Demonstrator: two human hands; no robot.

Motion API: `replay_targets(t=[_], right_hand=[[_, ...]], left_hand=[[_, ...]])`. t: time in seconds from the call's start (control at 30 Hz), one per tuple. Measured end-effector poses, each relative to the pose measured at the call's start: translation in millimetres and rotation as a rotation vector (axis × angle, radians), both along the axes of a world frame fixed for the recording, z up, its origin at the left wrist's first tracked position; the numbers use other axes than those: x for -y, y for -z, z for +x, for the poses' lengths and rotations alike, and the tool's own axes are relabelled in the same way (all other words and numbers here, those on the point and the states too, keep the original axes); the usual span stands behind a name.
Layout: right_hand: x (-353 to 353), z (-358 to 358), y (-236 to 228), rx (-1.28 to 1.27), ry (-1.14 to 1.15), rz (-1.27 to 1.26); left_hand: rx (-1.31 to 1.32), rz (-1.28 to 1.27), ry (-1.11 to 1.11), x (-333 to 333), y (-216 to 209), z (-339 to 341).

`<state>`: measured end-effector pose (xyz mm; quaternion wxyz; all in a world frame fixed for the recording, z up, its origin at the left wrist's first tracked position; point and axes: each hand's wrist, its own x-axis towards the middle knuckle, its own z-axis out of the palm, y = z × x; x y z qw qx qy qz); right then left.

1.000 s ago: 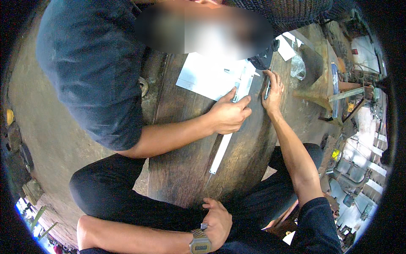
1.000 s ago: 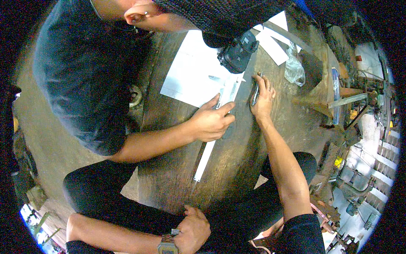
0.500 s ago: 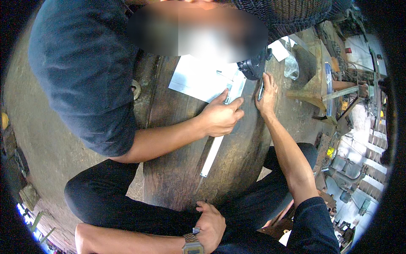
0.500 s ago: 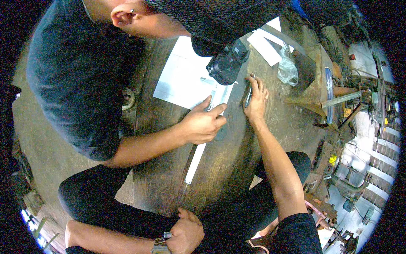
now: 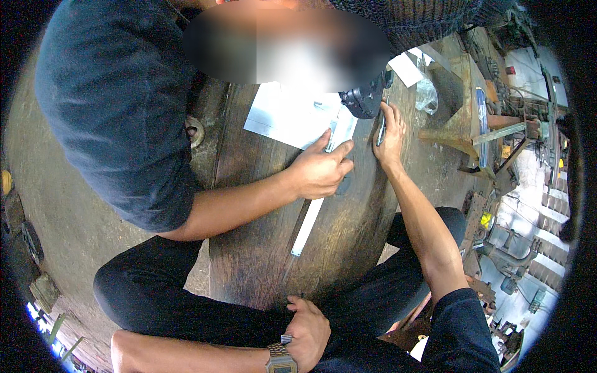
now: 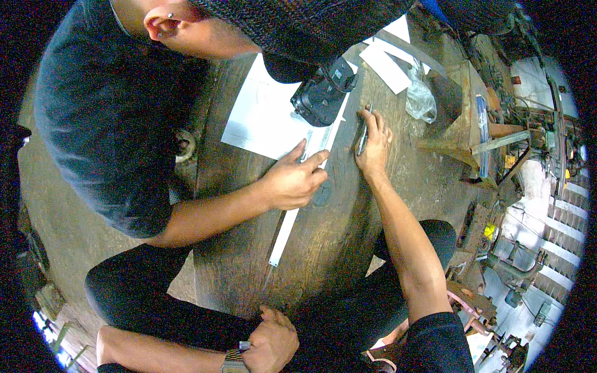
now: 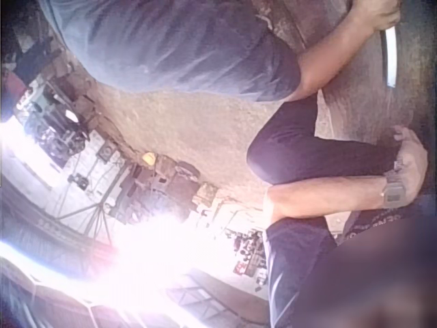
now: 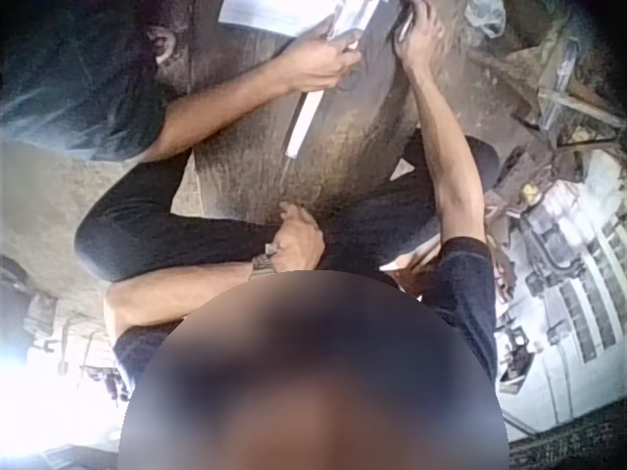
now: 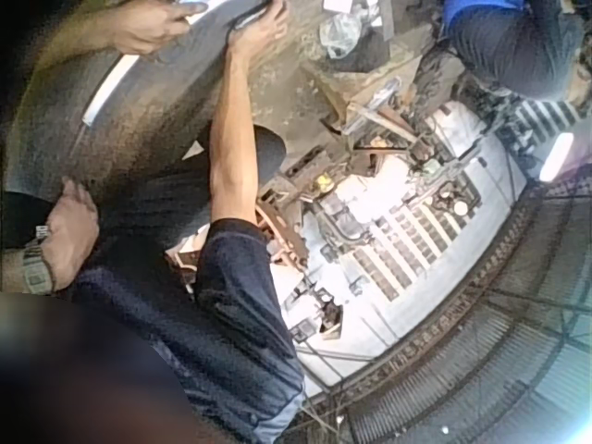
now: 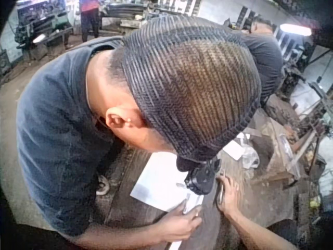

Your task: The person sits cross-legged on the floor and uses a pen, caliper, and compass to draw technical diagrams on a piece of paper. They measure and mark lines, draw arcs, and collaborate with a coworker who also draws on the paper.

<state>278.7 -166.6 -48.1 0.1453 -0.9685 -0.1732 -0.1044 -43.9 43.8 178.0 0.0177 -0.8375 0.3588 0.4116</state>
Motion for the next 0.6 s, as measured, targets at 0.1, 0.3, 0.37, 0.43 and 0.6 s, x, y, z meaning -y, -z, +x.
replay_targets(t=[0.1,0.3,0.37,0.43,0.6], right_hand=[[0,0,2,-0.001,0.008,-0.003],[1,1,5,0.015,0.002,0.021],[2,1,5,0.017,-0.002,0.005],[3,0,6,0.017,-0.007,-0.006],[5,2,8,0.038,-0.009,-0.052]], left_hand=[[-0.02,0.006,0.024,1,0,-1],[-0.126,-0.031,0.033,5,6,-2],[-0.21,-0.09,0.009,7,12,-1],[-0.21,-0.083,0.047,8,13,0],[-0.278,-0.076,0.048,10,10,10]])
